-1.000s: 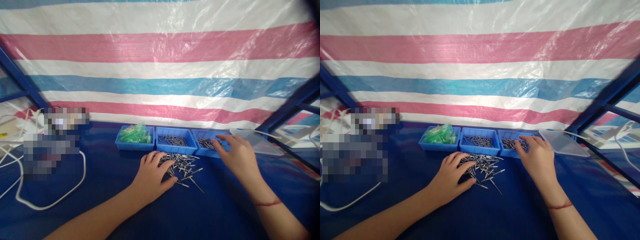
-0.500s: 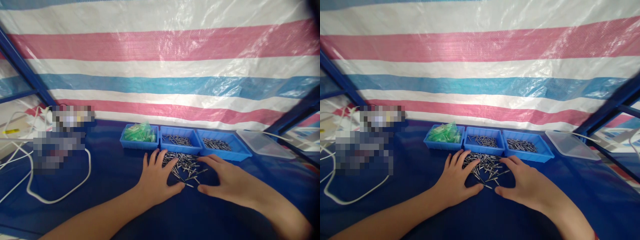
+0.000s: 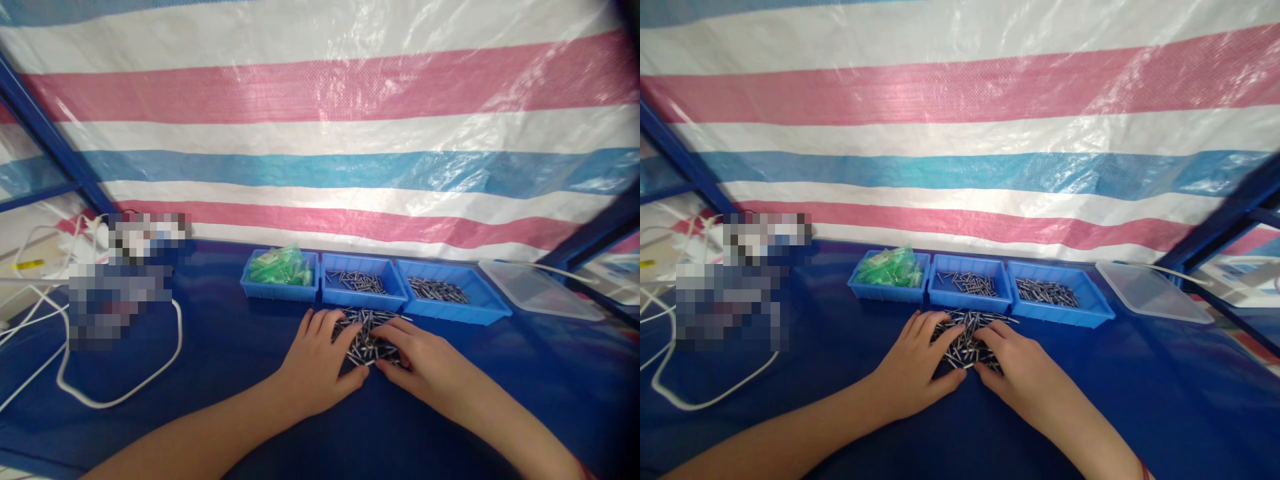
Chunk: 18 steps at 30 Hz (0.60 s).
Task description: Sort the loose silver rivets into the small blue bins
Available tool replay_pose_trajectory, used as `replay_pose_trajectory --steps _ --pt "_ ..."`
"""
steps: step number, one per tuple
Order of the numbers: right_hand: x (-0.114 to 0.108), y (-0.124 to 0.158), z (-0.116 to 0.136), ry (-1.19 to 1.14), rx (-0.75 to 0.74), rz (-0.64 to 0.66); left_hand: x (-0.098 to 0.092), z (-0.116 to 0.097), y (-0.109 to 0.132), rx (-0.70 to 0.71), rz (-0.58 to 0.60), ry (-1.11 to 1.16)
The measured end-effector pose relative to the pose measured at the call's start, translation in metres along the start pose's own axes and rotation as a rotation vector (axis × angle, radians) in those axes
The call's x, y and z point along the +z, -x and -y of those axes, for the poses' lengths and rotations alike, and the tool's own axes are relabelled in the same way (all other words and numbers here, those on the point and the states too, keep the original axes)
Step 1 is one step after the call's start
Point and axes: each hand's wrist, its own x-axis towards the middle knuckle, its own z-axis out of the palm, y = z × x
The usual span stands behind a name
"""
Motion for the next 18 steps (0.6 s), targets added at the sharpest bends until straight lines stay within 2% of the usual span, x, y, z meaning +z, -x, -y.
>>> replay_pose_trajectory --steps 5,10,14,18 --pt "0.006 -0.007 0.009 -0.067 -0.075 0.008 0.0 0.0 -0.001 0.002 -0.011 0.009" --pt "0.009 -0.008 0.008 -0.113 -0.133 -0.012 -0.001 -0.001 0.0 -0.019 -0.016 0.012" --pt "0.002 -0.009 0.006 -0.074 -0.161 -0.051 -0.004 -0.002 -0.001 -0.02 -0.048 0.044" --pt "-0.012 -0.012 0.013 -0.121 -0.172 -0.082 -0.011 -0.001 -0.005 0.009 -0.135 0.129"
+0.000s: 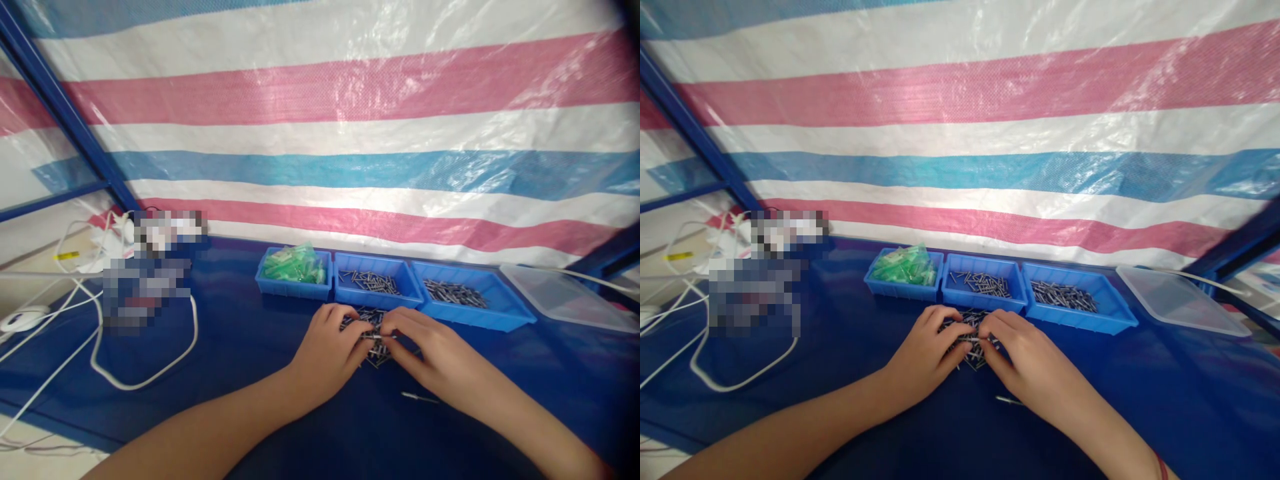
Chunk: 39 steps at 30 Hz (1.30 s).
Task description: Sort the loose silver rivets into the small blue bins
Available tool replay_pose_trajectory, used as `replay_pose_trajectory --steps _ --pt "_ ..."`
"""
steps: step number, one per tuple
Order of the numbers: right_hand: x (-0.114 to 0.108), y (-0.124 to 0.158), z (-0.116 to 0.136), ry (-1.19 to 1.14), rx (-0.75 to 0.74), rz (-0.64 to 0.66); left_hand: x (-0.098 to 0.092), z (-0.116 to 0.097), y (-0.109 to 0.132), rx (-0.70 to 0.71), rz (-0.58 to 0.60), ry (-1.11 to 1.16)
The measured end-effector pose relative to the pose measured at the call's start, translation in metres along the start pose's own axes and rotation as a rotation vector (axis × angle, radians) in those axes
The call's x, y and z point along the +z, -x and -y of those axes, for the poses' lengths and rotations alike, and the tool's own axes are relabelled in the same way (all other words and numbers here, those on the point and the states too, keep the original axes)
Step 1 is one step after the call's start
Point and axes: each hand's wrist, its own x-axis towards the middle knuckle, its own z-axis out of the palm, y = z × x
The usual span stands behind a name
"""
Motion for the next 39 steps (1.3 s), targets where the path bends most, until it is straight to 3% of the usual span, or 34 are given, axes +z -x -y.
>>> replay_pose_trajectory --steps 5,11,15,20,25,39 --pt "-0.004 -0.012 0.012 -0.195 0.085 -0.067 -0.012 -0.001 -0.004 -0.062 -0.11 0.25" --pt "0.025 -0.024 0.008 -0.444 0.082 -0.162 -0.018 0.002 -0.009 -0.307 -0.22 0.567" --pt "0.036 -0.02 0.007 -0.442 0.085 -0.183 -0.015 0.005 -0.01 -0.367 -0.202 0.745" --pt "0.034 -0.014 0.01 -0.405 -0.015 -0.219 -0.012 0.004 -0.009 -0.388 -0.132 0.806" --pt "0.035 -0.014 0.01 -0.411 -0.013 -0.25 -0.008 0.002 -0.008 -0.413 -0.163 0.845" --pt "0.039 -0.011 0.006 -0.401 -0.004 -0.3 -0.007 0.002 -0.008 -0.407 -0.102 0.864"
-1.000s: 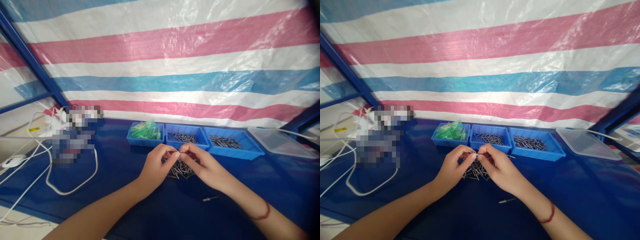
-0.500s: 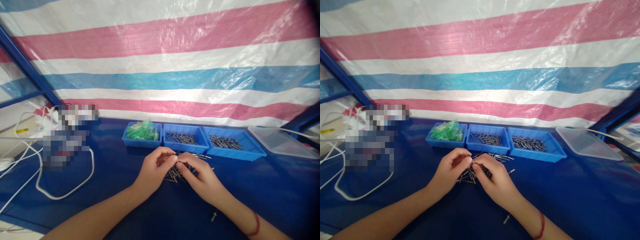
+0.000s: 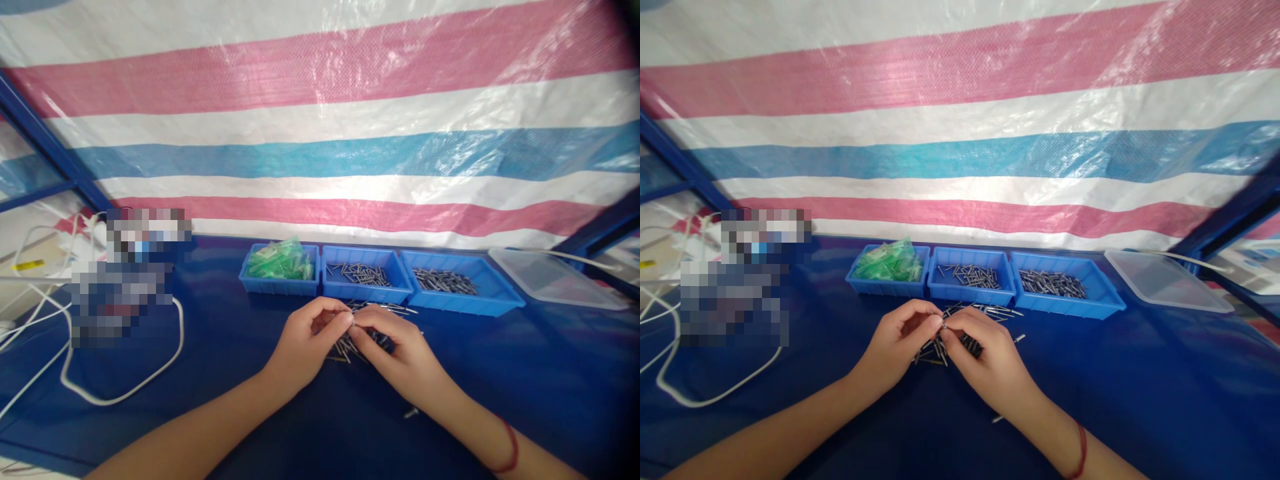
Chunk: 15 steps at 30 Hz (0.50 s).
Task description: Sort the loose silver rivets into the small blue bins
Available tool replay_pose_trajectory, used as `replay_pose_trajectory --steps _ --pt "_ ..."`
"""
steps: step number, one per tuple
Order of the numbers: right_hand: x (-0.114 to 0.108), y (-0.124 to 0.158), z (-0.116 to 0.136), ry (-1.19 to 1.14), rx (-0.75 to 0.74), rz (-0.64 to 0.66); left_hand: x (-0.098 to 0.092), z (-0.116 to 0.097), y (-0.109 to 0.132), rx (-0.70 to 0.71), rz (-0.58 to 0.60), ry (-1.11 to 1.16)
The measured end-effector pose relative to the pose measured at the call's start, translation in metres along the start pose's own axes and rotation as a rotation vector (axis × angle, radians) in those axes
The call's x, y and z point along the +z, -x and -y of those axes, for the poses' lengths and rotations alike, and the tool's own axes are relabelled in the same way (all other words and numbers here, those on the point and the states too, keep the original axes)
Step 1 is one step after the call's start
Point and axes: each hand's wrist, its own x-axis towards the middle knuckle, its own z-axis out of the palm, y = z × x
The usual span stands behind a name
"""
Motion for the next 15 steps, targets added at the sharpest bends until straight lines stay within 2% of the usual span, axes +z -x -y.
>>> replay_pose_trajectory --steps 8,15 --pt "-0.0032 -0.0007 0.0008 0.028 0.016 -0.064 -0.0004 -0.0003 -0.0008 0.008 0.014 -0.027" --pt "-0.0092 -0.0001 0.0053 0.036 -0.001 -0.181 -0.001 0.0023 -0.0021 0.004 0.015 -0.042"
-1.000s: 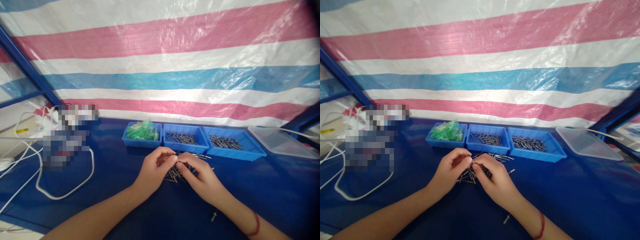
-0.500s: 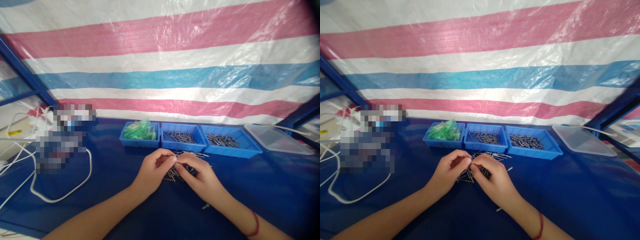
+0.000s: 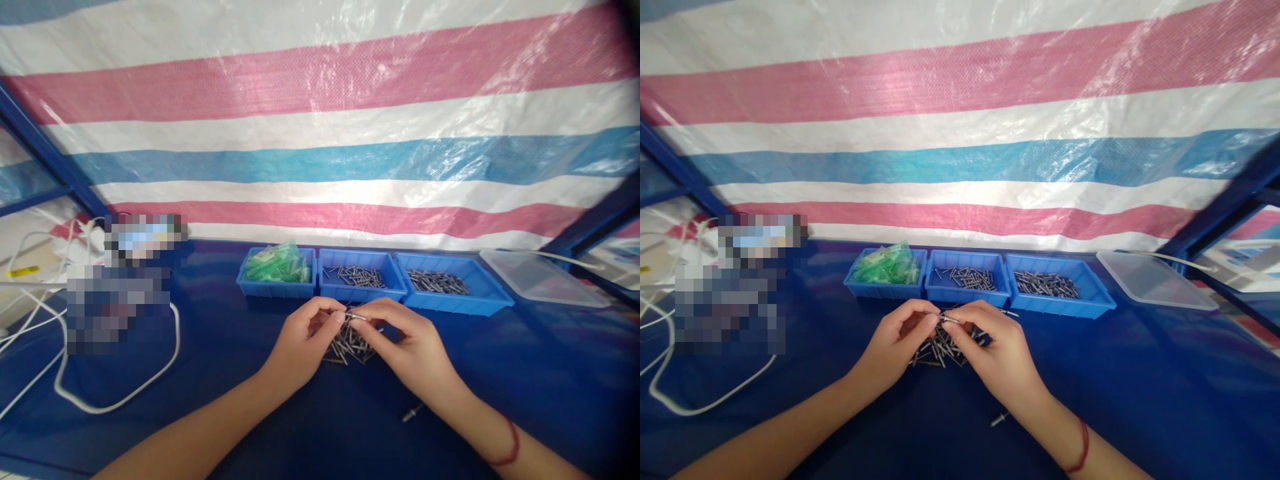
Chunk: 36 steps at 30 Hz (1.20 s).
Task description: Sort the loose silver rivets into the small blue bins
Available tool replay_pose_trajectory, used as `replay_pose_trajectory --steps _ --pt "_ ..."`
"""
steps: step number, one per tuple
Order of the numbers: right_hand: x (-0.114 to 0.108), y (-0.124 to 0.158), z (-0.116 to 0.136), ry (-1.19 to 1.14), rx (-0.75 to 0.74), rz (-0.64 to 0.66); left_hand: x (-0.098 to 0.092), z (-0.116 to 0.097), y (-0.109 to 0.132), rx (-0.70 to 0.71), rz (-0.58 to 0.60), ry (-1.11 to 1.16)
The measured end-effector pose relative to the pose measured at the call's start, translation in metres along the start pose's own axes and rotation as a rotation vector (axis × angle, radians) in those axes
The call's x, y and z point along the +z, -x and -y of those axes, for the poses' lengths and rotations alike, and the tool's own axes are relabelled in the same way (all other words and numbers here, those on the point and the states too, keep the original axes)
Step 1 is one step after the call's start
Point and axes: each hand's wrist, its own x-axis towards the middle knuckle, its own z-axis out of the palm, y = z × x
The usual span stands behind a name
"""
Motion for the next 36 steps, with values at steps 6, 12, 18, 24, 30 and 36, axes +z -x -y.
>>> replay_pose_trajectory --steps 6,12,18,24,30,36 --pt "-0.013 -0.004 0.007 0.157 -0.083 0.033 0.0 -0.003 0.001 0.128 0.036 -0.279" --pt "-0.057 -0.02 -0.006 0.456 0.027 -0.31 -0.002 -0.008 0.008 0.366 0.145 -0.677" --pt "-0.091 -0.032 -0.043 0.881 0.124 -0.266 -0.002 -0.003 0.012 0.386 0.239 -0.861" --pt "-0.09 -0.026 -0.022 0.542 0.146 0.321 -0.003 0.0 0.016 0.297 0.359 -0.997" --pt "-0.068 0.004 0.001 0.301 0.268 0.873 -0.002 0.001 0.016 0.278 0.375 -1.018" --pt "-0.053 0.01 0.002 0.396 0.217 0.893 -0.003 0.001 0.017 0.284 0.379 -1.002"
